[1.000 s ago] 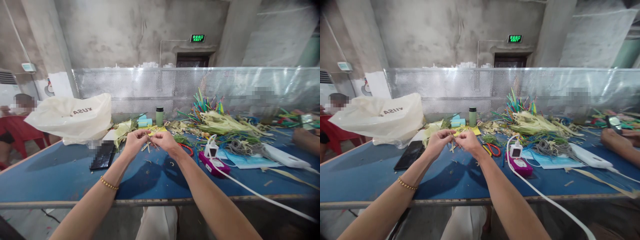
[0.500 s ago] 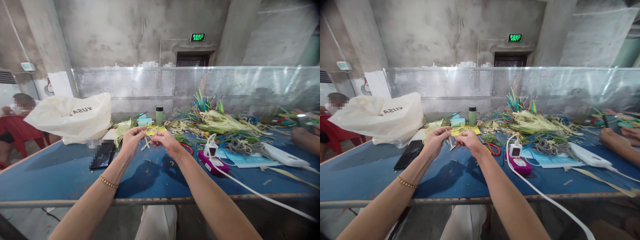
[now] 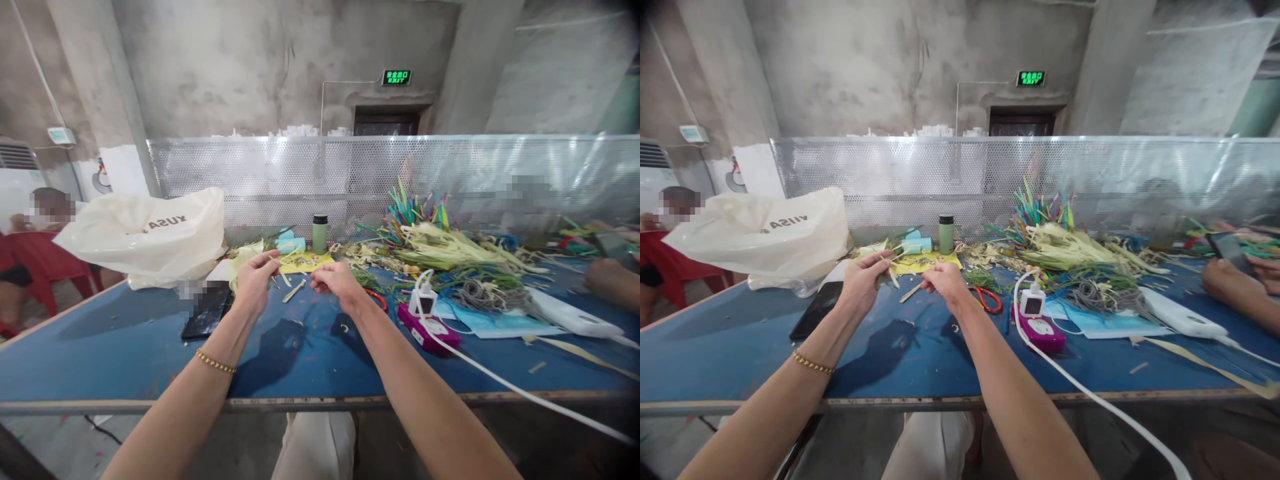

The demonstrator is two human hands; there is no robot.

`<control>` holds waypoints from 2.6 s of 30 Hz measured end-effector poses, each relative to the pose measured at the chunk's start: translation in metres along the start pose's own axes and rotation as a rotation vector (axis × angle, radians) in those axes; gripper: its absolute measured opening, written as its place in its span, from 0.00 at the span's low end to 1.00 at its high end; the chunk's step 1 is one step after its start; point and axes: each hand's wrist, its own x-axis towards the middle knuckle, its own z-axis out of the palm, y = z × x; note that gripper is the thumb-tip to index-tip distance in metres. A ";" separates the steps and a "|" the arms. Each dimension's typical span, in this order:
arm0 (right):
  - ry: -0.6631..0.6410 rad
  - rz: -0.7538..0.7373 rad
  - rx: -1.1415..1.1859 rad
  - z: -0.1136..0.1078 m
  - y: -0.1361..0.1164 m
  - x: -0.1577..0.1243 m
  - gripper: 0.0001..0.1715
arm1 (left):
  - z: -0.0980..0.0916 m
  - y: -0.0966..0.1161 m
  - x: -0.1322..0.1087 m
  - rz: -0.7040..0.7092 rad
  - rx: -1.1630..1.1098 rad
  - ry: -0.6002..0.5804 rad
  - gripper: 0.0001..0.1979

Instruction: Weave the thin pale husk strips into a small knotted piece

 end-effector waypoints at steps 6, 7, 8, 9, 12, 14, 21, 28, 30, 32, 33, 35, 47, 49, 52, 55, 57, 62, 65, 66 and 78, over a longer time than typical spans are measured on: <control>-0.093 -0.524 -0.135 0.007 0.006 0.000 0.10 | 0.000 -0.003 0.001 -0.208 -0.138 -0.068 0.15; -0.114 -0.602 -0.129 0.009 0.006 -0.001 0.12 | 0.000 -0.003 0.001 -0.236 -0.144 -0.083 0.15; -0.119 -0.662 -0.134 0.011 0.006 -0.003 0.12 | 0.000 -0.003 0.001 -0.262 -0.147 -0.103 0.15; -0.115 -0.704 -0.131 0.012 0.006 -0.004 0.11 | 0.000 -0.003 0.000 -0.287 -0.149 -0.127 0.15; -0.095 -0.753 -0.102 0.013 0.006 -0.005 0.08 | 0.001 -0.002 -0.001 -0.358 -0.155 -0.180 0.15; -0.087 -0.772 -0.107 0.012 0.006 -0.004 0.07 | 0.001 -0.001 -0.002 -0.384 -0.163 -0.192 0.15; 0.016 -0.853 -0.519 0.009 0.004 -0.013 0.11 | 0.002 -0.006 -0.004 -0.275 -0.049 -0.218 0.19; 0.134 -1.066 -0.905 0.009 -0.003 -0.022 0.10 | 0.001 -0.012 -0.005 -0.108 0.104 -0.236 0.16; 0.145 -1.042 -0.856 0.009 -0.002 -0.018 0.08 | 0.000 -0.012 -0.005 -0.105 0.113 -0.267 0.14; 0.147 -0.991 -0.789 0.009 0.000 -0.013 0.07 | 0.000 -0.012 -0.005 -0.091 0.130 -0.281 0.15; 0.141 -0.961 -0.755 0.009 0.001 -0.011 0.06 | 0.000 -0.012 -0.005 -0.085 0.139 -0.279 0.16; 0.126 -0.902 -0.694 0.008 0.003 -0.007 0.06 | 0.001 -0.011 -0.005 -0.082 0.156 -0.270 0.17; -0.056 -0.741 -0.528 -0.003 0.004 0.001 0.02 | 0.000 -0.009 -0.007 -0.071 0.363 -0.430 0.23; -0.140 -0.646 -0.455 -0.004 0.003 0.001 0.02 | 0.000 -0.008 -0.006 -0.061 0.395 -0.468 0.25; -0.167 -0.553 -0.346 -0.002 0.003 -0.002 0.02 | -0.001 -0.007 -0.006 -0.040 0.390 -0.508 0.25; -0.197 -0.451 -0.220 0.000 0.002 -0.003 0.05 | -0.003 -0.006 -0.005 -0.034 0.380 -0.538 0.24; -0.212 -0.416 -0.186 0.001 0.003 -0.003 0.06 | -0.004 -0.006 -0.005 -0.031 0.379 -0.564 0.24; -0.221 -0.413 -0.190 0.002 0.005 0.000 0.07 | -0.005 -0.004 -0.006 -0.029 0.370 -0.591 0.24; -0.213 -0.391 -0.146 0.001 0.005 0.000 0.08 | -0.005 0.000 -0.007 -0.031 0.410 -0.559 0.19; -0.205 -0.386 -0.126 0.002 0.005 0.000 0.08 | -0.005 0.001 -0.008 -0.029 0.429 -0.549 0.16; -0.092 -0.313 -0.079 0.007 0.007 0.000 0.08 | -0.003 0.000 -0.009 0.120 0.585 -0.524 0.12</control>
